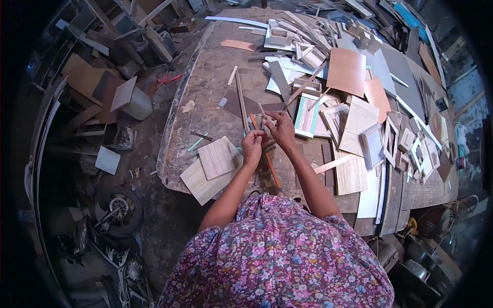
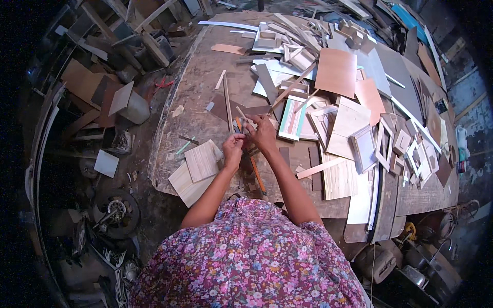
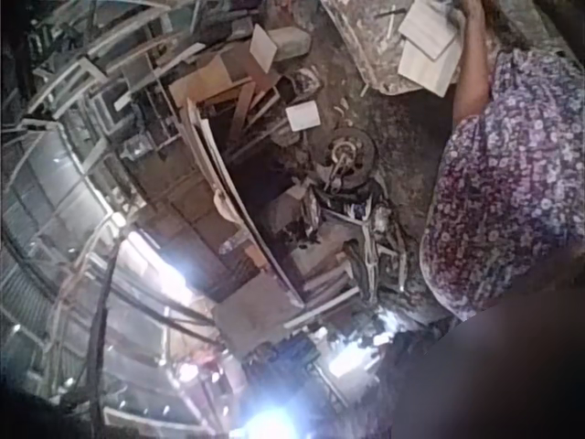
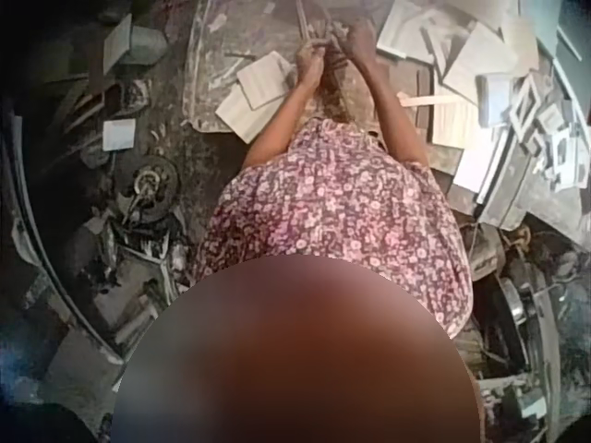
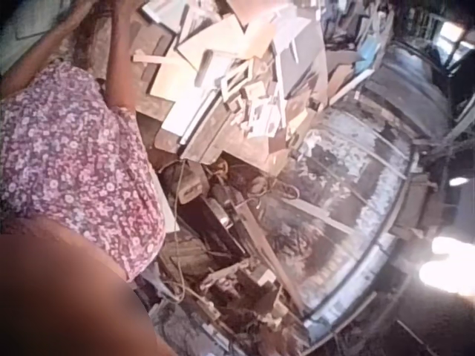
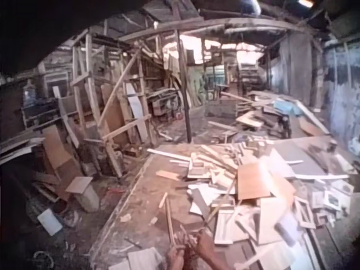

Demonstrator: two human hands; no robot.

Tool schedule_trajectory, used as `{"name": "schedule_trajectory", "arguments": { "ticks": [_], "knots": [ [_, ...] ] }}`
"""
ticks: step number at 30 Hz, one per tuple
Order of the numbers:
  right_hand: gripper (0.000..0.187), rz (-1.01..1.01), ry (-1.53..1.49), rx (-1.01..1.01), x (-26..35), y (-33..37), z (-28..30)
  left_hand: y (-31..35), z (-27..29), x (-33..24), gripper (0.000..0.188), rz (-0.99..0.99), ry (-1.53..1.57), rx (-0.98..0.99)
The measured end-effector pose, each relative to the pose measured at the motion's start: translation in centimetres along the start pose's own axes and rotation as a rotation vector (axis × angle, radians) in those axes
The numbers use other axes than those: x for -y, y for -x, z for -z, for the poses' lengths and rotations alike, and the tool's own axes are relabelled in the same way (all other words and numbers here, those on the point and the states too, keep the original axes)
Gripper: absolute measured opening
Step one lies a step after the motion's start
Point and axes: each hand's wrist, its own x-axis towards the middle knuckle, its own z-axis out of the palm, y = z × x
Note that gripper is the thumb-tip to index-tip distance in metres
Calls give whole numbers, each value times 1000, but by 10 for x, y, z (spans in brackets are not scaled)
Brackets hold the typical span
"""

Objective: The recorder is assembling, measuring, and fitting together small wooden frames on a workshop workbench.

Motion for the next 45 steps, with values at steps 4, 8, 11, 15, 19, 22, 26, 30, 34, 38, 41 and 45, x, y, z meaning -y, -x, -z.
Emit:
{"name": "schedule_trajectory", "arguments": {
  "ticks": [4,8,11,15,19,22,26,30,34,38,41,45],
  "knots": [
    [20,-4,74,-18,-5,-4,-3,0,0,1,15,8,-48,24],
    [17,-62,9,34,-8,-6,-5,1,-1,-1,15,52,-63,20],
    [15,68,64,-9,-6,-8,0,0,-2,-1,16,86,3,18],
    [12,-9,-71,-92,-8,-6,9,-9,-6,-1,19,-69,-109,-94],
    [12,-24,-48,-24,-14,3,15,-13,-23,-18,30,-235,-336,-26],
    [10,-8,-66,-7,-13,7,21,-19,-30,-17,37,-204,-389,7],
    [5,26,-103,-22,-9,7,27,-25,-32,-15,38,-257,-413,-35],
    [4,-19,-180,-77,-10,7,31,-19,-34,-14,38,-236,-429,-6],
    [3,17,-137,-95,-7,5,38,-12,-37,-15,38,-231,-425,-14],
    [6,88,-117,-11,-9,10,38,-8,-31,-13,38,-273,-433,-13],
    [7,119,-52,-3,-15,14,36,-4,-33,-15,39,-257,-416,-16],
    [9,139,-3,32,-16,17,37,2,-40,-25,39,-299,-498,0]
  ]
}}
